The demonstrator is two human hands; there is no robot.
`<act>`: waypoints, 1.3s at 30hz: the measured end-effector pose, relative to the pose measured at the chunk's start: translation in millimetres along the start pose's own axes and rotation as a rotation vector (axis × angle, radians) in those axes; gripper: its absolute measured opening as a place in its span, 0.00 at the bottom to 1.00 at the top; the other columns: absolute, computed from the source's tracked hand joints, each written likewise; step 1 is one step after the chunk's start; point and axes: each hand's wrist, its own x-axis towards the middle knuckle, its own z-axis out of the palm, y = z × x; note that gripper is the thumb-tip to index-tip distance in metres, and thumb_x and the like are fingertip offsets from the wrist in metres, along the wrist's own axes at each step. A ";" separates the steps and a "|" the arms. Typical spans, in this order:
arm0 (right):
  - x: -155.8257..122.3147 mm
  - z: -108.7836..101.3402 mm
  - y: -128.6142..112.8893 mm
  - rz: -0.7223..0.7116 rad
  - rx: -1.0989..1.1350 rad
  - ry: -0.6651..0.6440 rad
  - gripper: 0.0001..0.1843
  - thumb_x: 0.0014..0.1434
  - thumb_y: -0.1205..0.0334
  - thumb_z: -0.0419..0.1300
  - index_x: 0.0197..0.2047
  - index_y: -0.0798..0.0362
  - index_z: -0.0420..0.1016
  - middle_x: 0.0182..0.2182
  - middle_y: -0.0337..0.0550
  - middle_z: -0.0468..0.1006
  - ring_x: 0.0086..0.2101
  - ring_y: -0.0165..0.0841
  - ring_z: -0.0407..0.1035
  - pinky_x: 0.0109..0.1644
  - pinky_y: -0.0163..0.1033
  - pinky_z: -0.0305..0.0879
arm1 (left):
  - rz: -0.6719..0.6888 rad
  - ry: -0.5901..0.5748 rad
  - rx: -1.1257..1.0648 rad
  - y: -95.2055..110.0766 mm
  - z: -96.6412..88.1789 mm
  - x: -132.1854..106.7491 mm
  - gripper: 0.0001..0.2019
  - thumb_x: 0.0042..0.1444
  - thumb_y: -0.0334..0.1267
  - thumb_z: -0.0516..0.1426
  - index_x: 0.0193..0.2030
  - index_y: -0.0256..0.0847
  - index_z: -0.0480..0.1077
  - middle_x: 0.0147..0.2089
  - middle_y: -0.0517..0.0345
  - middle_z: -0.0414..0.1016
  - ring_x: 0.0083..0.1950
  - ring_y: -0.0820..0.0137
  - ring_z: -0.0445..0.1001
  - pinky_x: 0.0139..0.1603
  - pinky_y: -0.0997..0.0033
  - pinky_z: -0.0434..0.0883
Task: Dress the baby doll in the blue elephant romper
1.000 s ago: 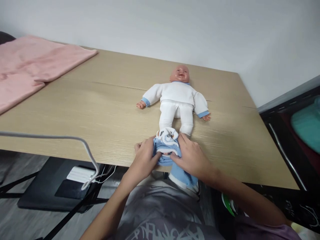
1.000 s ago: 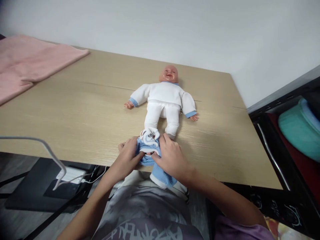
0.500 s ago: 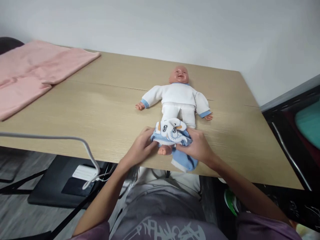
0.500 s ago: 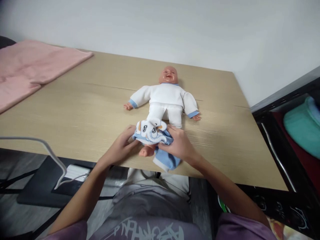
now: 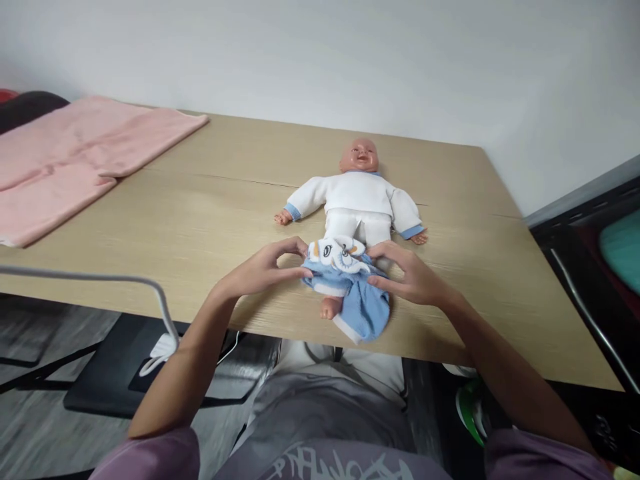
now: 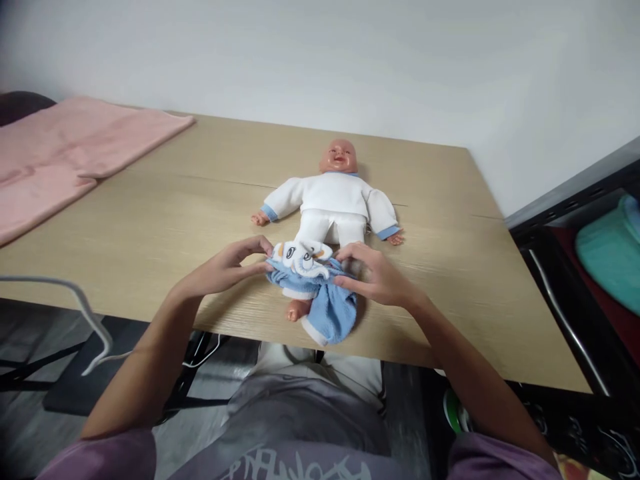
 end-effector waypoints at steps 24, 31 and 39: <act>-22.5 -2.5 13.3 0.319 0.522 -0.157 0.39 0.63 0.21 0.72 0.49 0.52 0.80 0.37 0.40 0.77 0.33 0.32 0.67 0.35 0.35 0.68 | 0.139 -0.755 0.063 55.8 27.3 158.5 0.15 0.61 0.49 0.71 0.45 0.42 0.77 0.40 0.59 0.79 0.41 0.65 0.77 0.41 0.67 0.72; -34.1 -16.1 11.1 0.285 0.655 -0.249 0.31 0.58 0.33 0.81 0.44 0.52 0.83 0.34 0.38 0.78 0.32 0.32 0.72 0.35 0.34 0.71 | 0.052 -0.906 -0.123 37.4 39.5 162.3 0.20 0.58 0.56 0.76 0.46 0.44 0.84 0.43 0.58 0.85 0.44 0.62 0.83 0.45 0.69 0.80; -37.8 -18.4 15.0 0.333 0.642 -0.041 0.30 0.68 0.30 0.73 0.52 0.51 0.86 0.38 0.41 0.81 0.34 0.33 0.74 0.37 0.35 0.72 | -0.005 -0.956 -0.275 25.1 40.5 163.1 0.21 0.54 0.57 0.79 0.43 0.44 0.87 0.43 0.58 0.90 0.45 0.61 0.87 0.46 0.67 0.86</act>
